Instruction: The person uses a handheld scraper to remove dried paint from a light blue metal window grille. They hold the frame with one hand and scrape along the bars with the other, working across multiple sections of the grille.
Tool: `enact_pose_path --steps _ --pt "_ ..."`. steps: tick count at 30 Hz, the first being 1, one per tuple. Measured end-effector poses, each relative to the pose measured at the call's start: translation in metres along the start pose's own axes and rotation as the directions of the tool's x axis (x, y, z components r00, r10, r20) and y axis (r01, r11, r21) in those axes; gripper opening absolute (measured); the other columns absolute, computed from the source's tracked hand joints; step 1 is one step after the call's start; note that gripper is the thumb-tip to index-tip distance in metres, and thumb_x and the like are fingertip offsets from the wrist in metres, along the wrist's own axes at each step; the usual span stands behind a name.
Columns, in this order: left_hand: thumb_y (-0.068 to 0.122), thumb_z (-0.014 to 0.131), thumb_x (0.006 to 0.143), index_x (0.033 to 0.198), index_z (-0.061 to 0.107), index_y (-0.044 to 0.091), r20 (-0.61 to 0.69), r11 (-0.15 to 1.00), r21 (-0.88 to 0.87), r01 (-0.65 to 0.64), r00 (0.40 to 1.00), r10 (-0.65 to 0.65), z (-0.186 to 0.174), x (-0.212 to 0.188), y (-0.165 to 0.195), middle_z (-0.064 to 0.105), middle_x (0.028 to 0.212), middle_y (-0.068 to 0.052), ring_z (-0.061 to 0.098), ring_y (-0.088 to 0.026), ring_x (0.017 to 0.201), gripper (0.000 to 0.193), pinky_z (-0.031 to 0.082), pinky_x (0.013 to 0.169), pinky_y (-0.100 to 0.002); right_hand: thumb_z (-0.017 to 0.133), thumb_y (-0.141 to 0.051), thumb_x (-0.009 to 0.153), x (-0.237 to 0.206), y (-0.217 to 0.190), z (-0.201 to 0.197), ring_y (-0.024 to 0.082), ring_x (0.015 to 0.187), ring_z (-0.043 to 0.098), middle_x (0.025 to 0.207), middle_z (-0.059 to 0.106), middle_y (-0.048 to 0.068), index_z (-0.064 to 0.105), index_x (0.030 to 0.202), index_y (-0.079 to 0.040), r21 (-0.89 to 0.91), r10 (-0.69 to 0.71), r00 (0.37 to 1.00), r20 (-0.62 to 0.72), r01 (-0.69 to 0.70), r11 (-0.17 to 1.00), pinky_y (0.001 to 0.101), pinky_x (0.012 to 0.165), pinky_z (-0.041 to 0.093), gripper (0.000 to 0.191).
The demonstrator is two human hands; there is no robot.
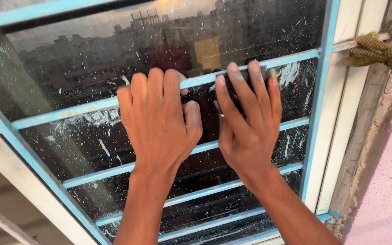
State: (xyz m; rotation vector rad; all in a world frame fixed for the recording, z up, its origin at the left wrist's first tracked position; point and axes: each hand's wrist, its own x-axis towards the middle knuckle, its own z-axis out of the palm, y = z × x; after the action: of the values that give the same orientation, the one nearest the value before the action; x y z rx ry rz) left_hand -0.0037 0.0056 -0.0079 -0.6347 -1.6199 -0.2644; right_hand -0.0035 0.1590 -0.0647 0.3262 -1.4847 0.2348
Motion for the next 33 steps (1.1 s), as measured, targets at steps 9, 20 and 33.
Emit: enact_pose_path --steps 9,20,33 --pt "0.016 0.066 0.075 0.099 0.057 0.007 0.004 1.000 0.010 0.000 1.000 0.000 -0.003 0.001 0.003 0.049 0.094 -0.011 0.045 -0.031 0.090 0.026 0.033 0.083 -0.046 0.060 0.003 0.101 0.000 0.007 -0.004 0.031 0.150 0.046 0.152 0.060 0.007 0.068 0.142 -0.013 -0.041 -0.022 0.999 0.033 0.023 0.999 0.0525 0.130 0.020 0.045" --pt "0.017 0.069 0.080 0.101 0.058 0.007 0.023 1.000 0.008 0.001 1.000 -0.002 -0.001 -0.002 0.001 0.049 0.095 -0.010 0.045 -0.029 0.091 0.026 0.033 0.083 -0.045 0.062 -0.001 0.107 -0.002 -0.002 0.011 0.027 0.150 0.044 0.153 0.059 0.003 0.070 0.140 -0.016 -0.034 -0.083 0.996 0.016 0.083 0.996 0.0523 0.130 0.020 0.037" --pt "0.014 0.068 0.076 0.099 0.057 0.007 0.029 1.000 0.020 0.002 1.000 -0.003 -0.002 0.000 0.002 0.048 0.093 -0.011 0.044 -0.030 0.090 0.026 0.033 0.082 -0.046 0.061 0.005 0.102 -0.003 0.003 0.000 0.030 0.152 0.042 0.153 0.060 0.006 0.069 0.141 -0.015 0.017 -0.022 0.997 0.075 0.021 1.000 0.0551 0.130 0.018 0.044"
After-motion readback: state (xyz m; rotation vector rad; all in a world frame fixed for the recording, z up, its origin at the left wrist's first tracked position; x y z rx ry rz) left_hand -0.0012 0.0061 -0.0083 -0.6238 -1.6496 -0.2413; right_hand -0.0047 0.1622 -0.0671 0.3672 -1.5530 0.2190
